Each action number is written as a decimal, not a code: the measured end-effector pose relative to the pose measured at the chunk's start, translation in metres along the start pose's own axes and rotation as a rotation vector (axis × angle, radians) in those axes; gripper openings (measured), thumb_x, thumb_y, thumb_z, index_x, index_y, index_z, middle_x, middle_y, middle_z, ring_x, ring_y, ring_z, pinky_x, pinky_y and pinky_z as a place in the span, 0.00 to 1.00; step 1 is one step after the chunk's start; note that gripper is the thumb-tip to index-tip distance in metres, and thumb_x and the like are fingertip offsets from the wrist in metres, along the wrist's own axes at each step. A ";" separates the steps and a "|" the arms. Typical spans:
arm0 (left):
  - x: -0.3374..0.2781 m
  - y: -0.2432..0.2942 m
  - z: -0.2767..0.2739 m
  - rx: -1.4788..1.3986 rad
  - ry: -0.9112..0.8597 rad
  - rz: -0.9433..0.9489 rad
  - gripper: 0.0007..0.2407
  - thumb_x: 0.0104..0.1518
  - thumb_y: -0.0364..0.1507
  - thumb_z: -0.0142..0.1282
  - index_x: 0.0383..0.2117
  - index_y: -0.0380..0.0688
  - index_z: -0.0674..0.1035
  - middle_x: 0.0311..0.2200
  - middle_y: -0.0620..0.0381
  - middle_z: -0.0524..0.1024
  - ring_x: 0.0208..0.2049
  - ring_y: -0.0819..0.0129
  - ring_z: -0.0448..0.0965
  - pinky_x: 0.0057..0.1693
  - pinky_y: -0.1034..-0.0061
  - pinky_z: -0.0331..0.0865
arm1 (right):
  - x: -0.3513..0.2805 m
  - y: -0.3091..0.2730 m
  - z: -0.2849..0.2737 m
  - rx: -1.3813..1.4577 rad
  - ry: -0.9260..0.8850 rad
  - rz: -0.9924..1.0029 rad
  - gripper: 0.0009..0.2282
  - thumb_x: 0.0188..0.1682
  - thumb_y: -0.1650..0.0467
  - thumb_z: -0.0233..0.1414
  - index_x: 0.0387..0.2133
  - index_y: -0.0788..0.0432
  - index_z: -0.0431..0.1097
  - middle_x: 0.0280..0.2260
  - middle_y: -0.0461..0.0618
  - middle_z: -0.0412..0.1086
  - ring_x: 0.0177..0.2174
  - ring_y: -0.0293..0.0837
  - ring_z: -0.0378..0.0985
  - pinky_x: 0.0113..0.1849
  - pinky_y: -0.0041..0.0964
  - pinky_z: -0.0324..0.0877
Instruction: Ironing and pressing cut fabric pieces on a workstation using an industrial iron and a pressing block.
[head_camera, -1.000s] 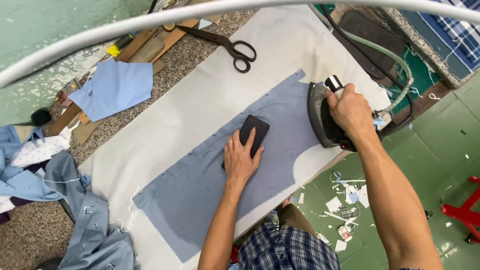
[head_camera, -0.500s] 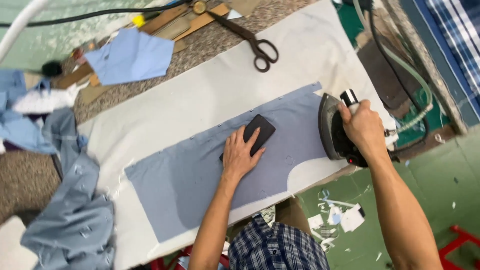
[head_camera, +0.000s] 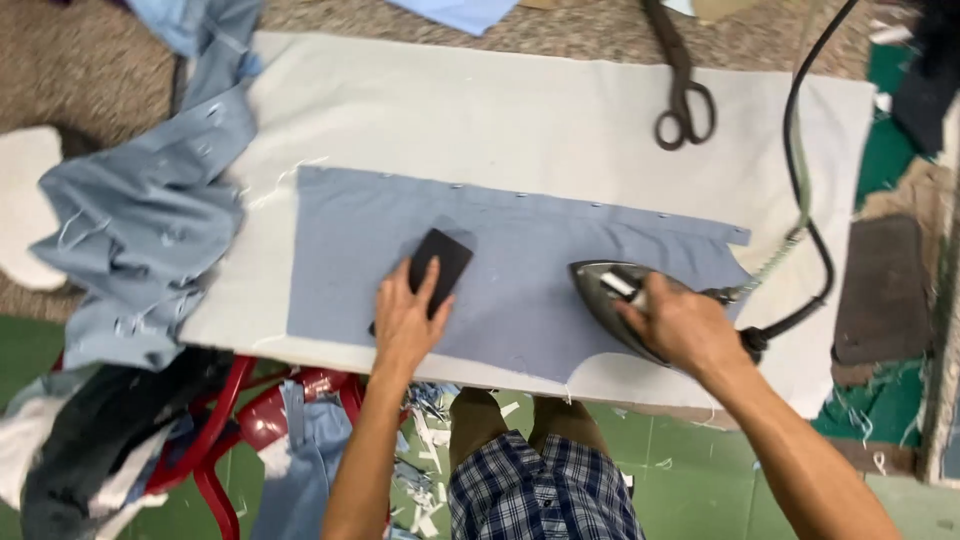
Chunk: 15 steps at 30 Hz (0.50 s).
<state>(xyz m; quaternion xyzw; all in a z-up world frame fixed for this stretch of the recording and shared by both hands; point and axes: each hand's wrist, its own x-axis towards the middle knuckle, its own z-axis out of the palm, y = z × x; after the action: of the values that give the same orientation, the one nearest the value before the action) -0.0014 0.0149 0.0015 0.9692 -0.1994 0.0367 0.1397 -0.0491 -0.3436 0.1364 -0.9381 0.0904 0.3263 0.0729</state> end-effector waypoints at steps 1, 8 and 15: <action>-0.005 -0.008 -0.008 0.006 0.008 -0.026 0.25 0.57 0.43 0.60 0.62 0.54 0.75 0.55 0.39 0.69 0.50 0.46 0.71 0.52 0.59 0.66 | 0.004 -0.017 -0.001 -0.015 -0.001 -0.023 0.22 0.54 0.51 0.43 0.44 0.55 0.65 0.33 0.67 0.79 0.39 0.62 0.84 0.43 0.53 0.77; -0.047 -0.066 -0.034 0.109 0.160 -0.293 0.24 0.60 0.42 0.58 0.62 0.52 0.75 0.55 0.42 0.69 0.49 0.51 0.71 0.52 0.62 0.67 | 0.015 -0.133 0.027 -0.143 0.025 -0.593 0.18 0.54 0.52 0.44 0.39 0.54 0.64 0.31 0.64 0.77 0.30 0.61 0.84 0.33 0.53 0.78; -0.077 -0.155 -0.056 0.198 0.270 -0.415 0.23 0.61 0.42 0.58 0.61 0.51 0.76 0.53 0.42 0.70 0.48 0.51 0.70 0.50 0.62 0.67 | 0.011 -0.251 0.042 -0.160 0.005 -0.787 0.21 0.57 0.54 0.40 0.39 0.61 0.63 0.31 0.64 0.74 0.27 0.65 0.83 0.31 0.57 0.76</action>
<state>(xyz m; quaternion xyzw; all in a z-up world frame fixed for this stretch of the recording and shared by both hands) -0.0119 0.1962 0.0054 0.9847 0.0284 0.1555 0.0739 -0.0110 -0.0922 0.1165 -0.9047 -0.3011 0.2771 0.1186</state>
